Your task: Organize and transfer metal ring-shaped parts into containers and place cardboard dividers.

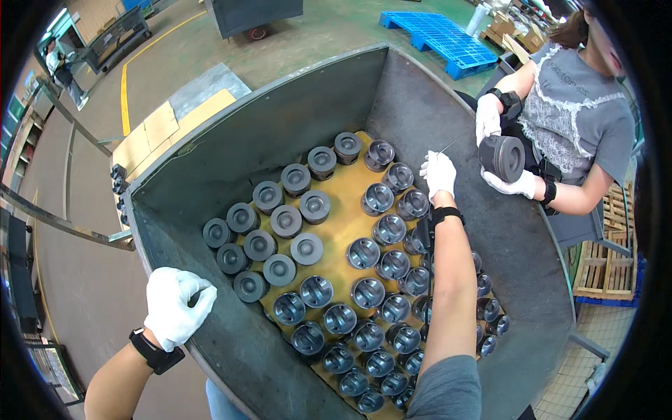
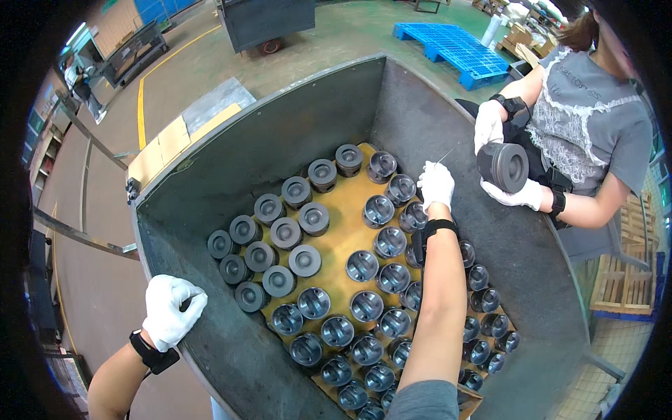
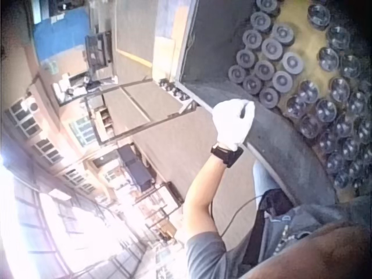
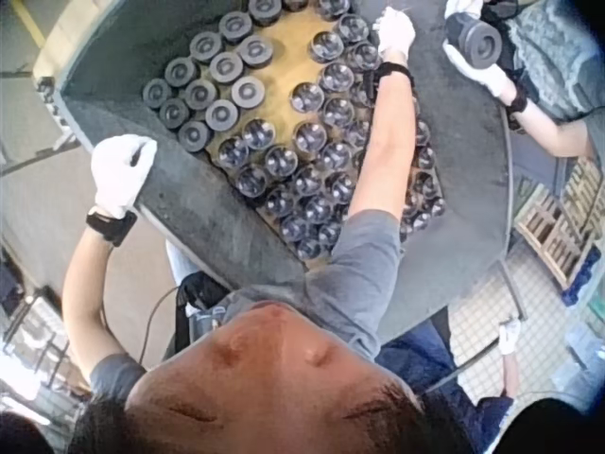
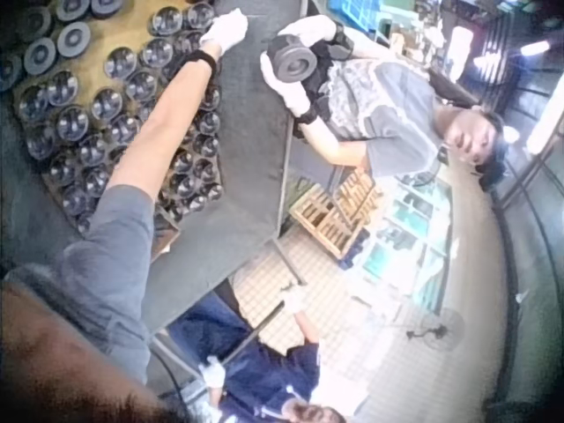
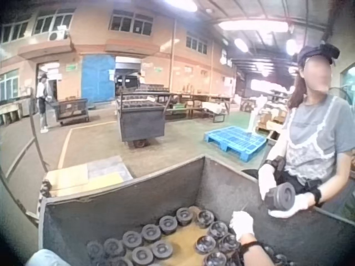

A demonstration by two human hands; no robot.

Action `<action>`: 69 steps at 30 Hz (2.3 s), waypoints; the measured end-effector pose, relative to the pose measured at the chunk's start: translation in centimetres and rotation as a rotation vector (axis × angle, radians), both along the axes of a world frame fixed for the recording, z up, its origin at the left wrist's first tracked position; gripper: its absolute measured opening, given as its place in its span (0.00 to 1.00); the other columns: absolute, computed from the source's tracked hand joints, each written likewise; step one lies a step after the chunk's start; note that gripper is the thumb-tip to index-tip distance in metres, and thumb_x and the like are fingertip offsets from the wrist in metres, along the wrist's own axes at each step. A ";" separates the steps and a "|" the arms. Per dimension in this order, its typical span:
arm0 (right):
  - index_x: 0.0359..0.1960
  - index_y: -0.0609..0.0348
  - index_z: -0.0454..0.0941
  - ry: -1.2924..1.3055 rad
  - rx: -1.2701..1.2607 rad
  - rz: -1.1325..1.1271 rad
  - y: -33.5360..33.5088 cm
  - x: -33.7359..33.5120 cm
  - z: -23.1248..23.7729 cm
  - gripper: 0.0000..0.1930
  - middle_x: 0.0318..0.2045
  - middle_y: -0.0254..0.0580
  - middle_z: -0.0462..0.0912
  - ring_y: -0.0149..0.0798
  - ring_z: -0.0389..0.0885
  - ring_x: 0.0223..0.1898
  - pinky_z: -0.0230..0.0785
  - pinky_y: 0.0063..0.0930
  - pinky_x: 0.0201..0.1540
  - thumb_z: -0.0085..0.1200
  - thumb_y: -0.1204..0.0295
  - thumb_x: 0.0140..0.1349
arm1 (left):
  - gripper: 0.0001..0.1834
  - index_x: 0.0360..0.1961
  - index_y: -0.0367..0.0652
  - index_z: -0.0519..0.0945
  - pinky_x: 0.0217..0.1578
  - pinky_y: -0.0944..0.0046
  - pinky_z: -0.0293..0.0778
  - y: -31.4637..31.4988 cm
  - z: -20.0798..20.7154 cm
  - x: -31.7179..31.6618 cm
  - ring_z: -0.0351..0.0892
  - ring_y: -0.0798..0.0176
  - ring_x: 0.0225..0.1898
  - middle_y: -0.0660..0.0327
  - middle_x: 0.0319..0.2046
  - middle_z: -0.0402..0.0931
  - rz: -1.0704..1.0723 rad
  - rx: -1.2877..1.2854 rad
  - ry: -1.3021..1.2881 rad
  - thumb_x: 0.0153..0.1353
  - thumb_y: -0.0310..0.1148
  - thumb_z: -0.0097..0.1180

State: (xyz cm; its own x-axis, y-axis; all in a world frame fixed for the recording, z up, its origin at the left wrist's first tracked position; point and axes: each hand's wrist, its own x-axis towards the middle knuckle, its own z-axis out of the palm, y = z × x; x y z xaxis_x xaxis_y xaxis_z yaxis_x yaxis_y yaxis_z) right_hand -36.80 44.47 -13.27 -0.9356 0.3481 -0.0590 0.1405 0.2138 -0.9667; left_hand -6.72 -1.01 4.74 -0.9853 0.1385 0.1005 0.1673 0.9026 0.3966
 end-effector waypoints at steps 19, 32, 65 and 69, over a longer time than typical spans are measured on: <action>0.35 0.60 0.80 0.152 0.714 -0.106 0.6 -7.6 -0.8 0.22 0.36 0.55 0.83 0.58 0.82 0.38 0.73 0.48 0.44 0.39 0.57 0.72 | 0.05 0.18 0.39 0.81 0.25 0.58 0.72 0.1 0.1 0.2 0.77 0.53 0.19 0.56 0.15 0.77 -0.007 -0.019 -0.048 0.47 0.26 0.64; 0.40 0.62 0.78 -0.148 -0.068 -0.026 -3.2 -3.2 -0.4 0.10 0.24 0.40 0.80 0.29 0.77 0.20 0.67 0.23 0.20 0.53 0.67 0.68 | 0.07 0.18 0.38 0.83 0.24 0.59 0.72 0.1 0.1 -0.2 0.78 0.53 0.18 0.55 0.15 0.77 0.001 -0.047 -0.042 0.49 0.29 0.62; 0.33 0.61 0.77 0.097 -0.168 -0.100 -7.9 -6.2 1.1 0.10 0.24 0.40 0.80 0.31 0.76 0.19 0.67 0.27 0.21 0.52 0.68 0.68 | 0.05 0.18 0.40 0.82 0.27 0.58 0.73 -0.5 0.0 0.1 0.80 0.54 0.22 0.55 0.18 0.79 -0.035 -0.013 -0.026 0.47 0.27 0.63; 0.36 0.62 0.79 0.123 0.117 -0.120 -8.1 -7.9 3.2 0.11 0.25 0.40 0.81 0.32 0.78 0.21 0.70 0.28 0.24 0.49 0.66 0.69 | 0.05 0.18 0.41 0.82 0.28 0.57 0.72 -0.7 -0.1 0.2 0.79 0.54 0.21 0.56 0.18 0.80 -0.012 0.004 -0.061 0.47 0.28 0.63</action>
State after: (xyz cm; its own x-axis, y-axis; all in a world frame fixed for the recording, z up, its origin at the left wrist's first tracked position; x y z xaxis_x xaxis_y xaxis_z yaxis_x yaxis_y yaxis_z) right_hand -44.65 36.38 -10.03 -0.8846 0.4552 0.1012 0.0537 0.3149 -0.9476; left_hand -6.55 -1.66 4.63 -0.9879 0.1497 0.0408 0.1532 0.8991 0.4100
